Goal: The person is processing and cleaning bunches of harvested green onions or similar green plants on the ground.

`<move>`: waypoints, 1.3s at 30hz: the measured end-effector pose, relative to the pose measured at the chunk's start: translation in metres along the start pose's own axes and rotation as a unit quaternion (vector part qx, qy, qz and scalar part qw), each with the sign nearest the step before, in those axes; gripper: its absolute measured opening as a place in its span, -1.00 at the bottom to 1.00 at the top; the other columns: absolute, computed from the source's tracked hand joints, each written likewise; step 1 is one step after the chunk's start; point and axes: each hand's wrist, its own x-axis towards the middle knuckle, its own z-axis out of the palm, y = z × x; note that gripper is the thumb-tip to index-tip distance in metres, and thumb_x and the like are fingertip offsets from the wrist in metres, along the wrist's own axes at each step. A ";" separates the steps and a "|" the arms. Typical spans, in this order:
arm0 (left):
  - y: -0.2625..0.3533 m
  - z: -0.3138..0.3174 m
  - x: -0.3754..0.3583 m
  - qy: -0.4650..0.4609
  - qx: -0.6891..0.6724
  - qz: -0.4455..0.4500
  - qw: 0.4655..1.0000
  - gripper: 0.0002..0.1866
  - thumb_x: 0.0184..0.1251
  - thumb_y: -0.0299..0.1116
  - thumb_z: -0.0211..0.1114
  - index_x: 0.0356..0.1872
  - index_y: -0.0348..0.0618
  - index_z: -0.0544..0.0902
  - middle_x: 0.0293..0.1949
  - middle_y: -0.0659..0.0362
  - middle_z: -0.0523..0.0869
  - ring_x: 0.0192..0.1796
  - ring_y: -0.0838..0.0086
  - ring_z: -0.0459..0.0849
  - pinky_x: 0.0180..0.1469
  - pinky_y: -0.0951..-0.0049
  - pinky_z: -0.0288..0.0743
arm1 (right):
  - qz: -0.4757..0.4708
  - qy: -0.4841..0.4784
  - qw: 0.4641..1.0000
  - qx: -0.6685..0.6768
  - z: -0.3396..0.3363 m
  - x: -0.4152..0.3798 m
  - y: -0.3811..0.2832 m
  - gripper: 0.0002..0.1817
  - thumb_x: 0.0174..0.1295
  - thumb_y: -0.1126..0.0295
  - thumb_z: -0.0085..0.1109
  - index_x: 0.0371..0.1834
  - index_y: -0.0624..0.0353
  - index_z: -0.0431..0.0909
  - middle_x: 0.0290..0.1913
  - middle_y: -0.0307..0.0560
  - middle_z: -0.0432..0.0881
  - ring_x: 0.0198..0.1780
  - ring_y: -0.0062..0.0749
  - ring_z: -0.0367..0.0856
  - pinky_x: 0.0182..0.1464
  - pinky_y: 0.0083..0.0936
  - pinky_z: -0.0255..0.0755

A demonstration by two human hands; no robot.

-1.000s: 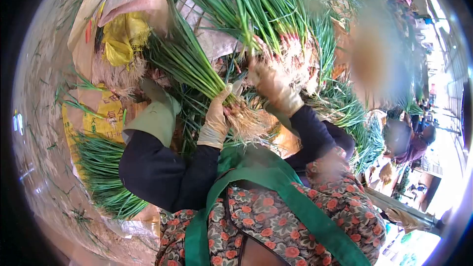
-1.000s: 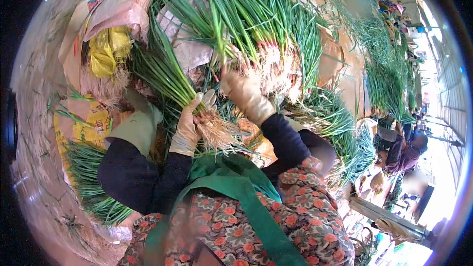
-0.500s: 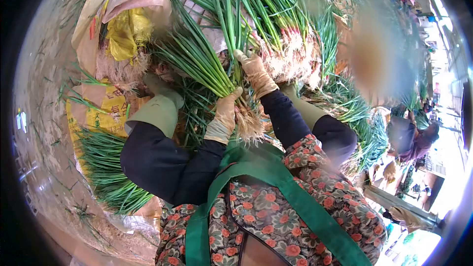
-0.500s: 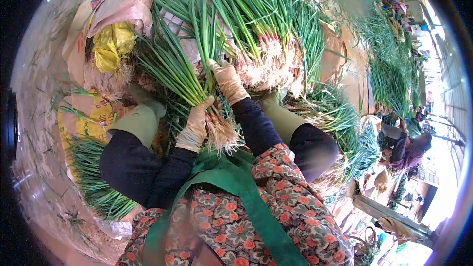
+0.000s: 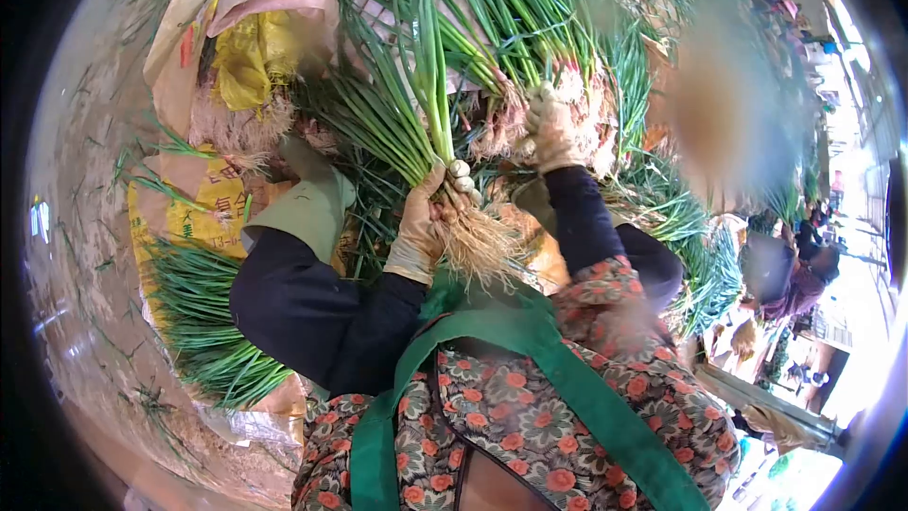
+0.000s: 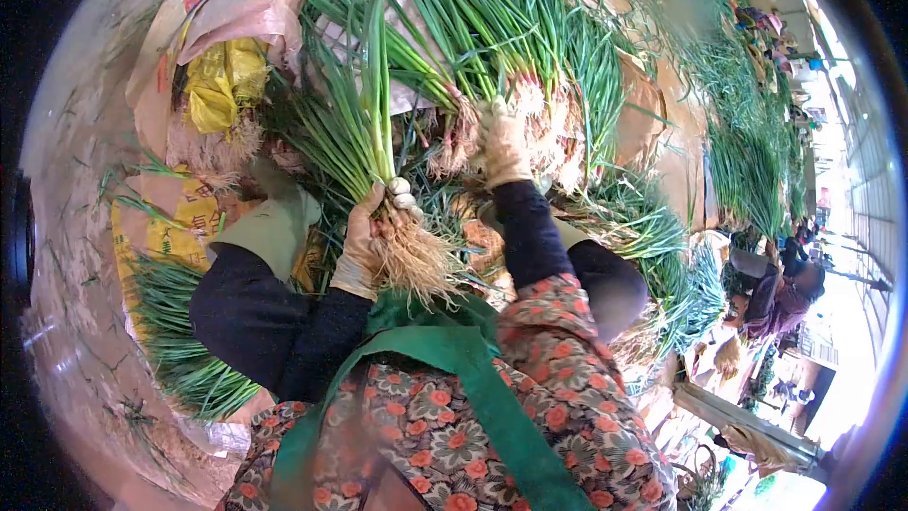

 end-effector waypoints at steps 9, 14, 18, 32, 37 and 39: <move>-0.007 -0.007 0.004 0.079 0.103 -0.006 0.992 -0.76 0.28 -0.26 0.21 -0.25 -0.25 0.50 -0.43 0.18 0.57 -0.46 0.43 0.57 -0.32 0.36 0.55 | 0.094 -0.226 0.953 -0.179 0.005 -0.008 0.047 -0.48 0.30 -0.07 -0.09 0.00 0.16 0.53 -0.21 -0.19 0.64 -0.33 -0.58 0.51 -0.29 -0.65 0.36; -0.004 -0.041 0.008 0.182 0.215 0.013 0.959 -0.79 0.26 -0.28 0.22 -0.31 -0.24 0.55 -0.54 0.13 0.61 -0.61 0.41 0.55 -0.59 0.47 0.52 | -0.154 -0.099 0.859 -0.479 0.043 0.019 0.073 -0.55 0.10 0.11 0.22 -0.14 0.29 0.50 -0.33 0.10 0.65 -0.29 -0.13 0.64 -0.21 -0.36 0.47; -0.002 -0.038 0.009 0.226 0.263 0.084 0.934 -0.80 0.24 -0.28 0.22 -0.35 -0.22 0.55 -0.54 0.11 0.60 -0.62 0.43 0.53 -0.61 0.56 0.48 | -0.256 -0.187 0.853 -0.414 0.051 0.020 0.110 -0.44 0.23 0.04 0.11 0.03 0.36 0.41 -0.27 0.02 0.65 -0.26 -0.33 0.63 -0.19 -0.39 0.48; 0.003 -0.018 0.002 -0.075 -0.087 -0.042 0.993 -0.77 0.30 -0.21 0.17 -0.26 -0.16 0.45 -0.41 0.27 0.45 -0.35 0.51 0.46 -0.15 0.38 0.38 | -0.086 -0.126 0.726 -0.671 -0.007 0.012 0.138 -0.67 0.22 0.19 0.02 -0.13 0.25 0.45 -0.21 0.25 0.59 -0.08 0.12 0.55 -0.10 -0.13 0.41; 0.005 -0.009 -0.003 0.177 0.140 -0.028 0.974 -0.75 0.28 -0.23 0.16 -0.23 -0.24 0.53 -0.40 0.16 0.61 -0.37 0.42 0.61 -0.21 0.29 0.56 | -0.176 -0.276 0.745 -0.581 -0.023 0.014 0.101 -0.62 0.23 0.22 0.01 0.00 0.26 0.41 -0.11 0.22 0.57 -0.05 0.08 0.53 -0.01 -0.17 0.38; 0.000 -0.015 0.002 0.202 0.146 -0.023 0.968 -0.76 0.26 -0.28 0.20 -0.19 -0.25 0.55 -0.36 0.10 0.66 -0.37 0.36 0.65 -0.28 0.31 0.60 | -0.191 -0.316 0.843 -0.392 -0.007 0.024 0.092 -0.67 0.27 0.22 -0.01 -0.03 0.24 0.44 -0.20 0.14 0.57 -0.19 -0.06 0.55 -0.13 -0.25 0.41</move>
